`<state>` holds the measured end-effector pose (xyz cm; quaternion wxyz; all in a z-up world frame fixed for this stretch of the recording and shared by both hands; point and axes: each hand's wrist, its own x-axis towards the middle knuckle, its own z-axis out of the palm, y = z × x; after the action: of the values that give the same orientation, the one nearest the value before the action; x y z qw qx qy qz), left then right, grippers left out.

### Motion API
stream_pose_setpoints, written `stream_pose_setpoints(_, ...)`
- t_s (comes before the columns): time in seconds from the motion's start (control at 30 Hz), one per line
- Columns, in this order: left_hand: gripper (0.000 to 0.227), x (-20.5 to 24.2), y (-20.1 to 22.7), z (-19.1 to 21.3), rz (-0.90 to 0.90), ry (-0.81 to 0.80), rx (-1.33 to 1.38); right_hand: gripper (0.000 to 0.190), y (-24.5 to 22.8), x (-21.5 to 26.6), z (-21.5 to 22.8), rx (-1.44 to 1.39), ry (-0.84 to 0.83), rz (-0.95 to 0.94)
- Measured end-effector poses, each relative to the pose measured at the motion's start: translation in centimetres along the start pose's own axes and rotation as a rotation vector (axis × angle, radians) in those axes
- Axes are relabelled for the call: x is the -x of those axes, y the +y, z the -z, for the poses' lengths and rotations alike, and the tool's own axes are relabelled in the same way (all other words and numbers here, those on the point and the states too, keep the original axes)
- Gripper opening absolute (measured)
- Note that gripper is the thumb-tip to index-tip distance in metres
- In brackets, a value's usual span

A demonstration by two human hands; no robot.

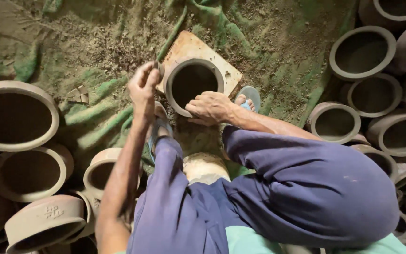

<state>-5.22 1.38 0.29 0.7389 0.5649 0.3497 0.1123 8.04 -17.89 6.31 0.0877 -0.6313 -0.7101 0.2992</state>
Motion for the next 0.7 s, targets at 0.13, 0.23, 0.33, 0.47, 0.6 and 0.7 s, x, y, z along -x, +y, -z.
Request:
stream_pose_setpoints(0.13, 0.043, 2.8, -3.2, -0.4, 0.069, 0.101, 0.200, 0.038, -0.1, -0.1, 0.1, 0.002, -0.013, -0.010)
stream_pose_setpoints(0.23, 0.045, 1.4, -0.8, -1.4, 0.163, 0.082, 0.188, 0.037, 0.0, -0.1, 0.2, -0.005, -0.034, -0.012)
stream_pose_setpoints(0.33, 0.041, -1.3, 4.4, -2.8, 0.096, -0.037, -0.001, 0.033, 0.4, 0.1, -0.1, -0.032, -0.020, -0.001)
stream_pose_setpoints(0.47, 0.042, -5.4, 7.5, -5.8, -0.051, -0.180, -0.444, 0.033, 0.4, 0.1, -0.9, -0.062, -0.017, -0.004)
stream_pose_setpoints(0.6, 0.049, -7.0, 8.8, -11.4, -0.323, -0.458, -0.967, 0.038, 0.7, 0.2, -1.6, 0.043, -0.140, -0.029)
stream_pose_setpoints(0.7, 0.037, -5.9, 3.4, -17.0, -0.431, -0.800, -1.214, 0.045, 0.4, 1.0, -2.5, 0.065, -0.143, -0.039)
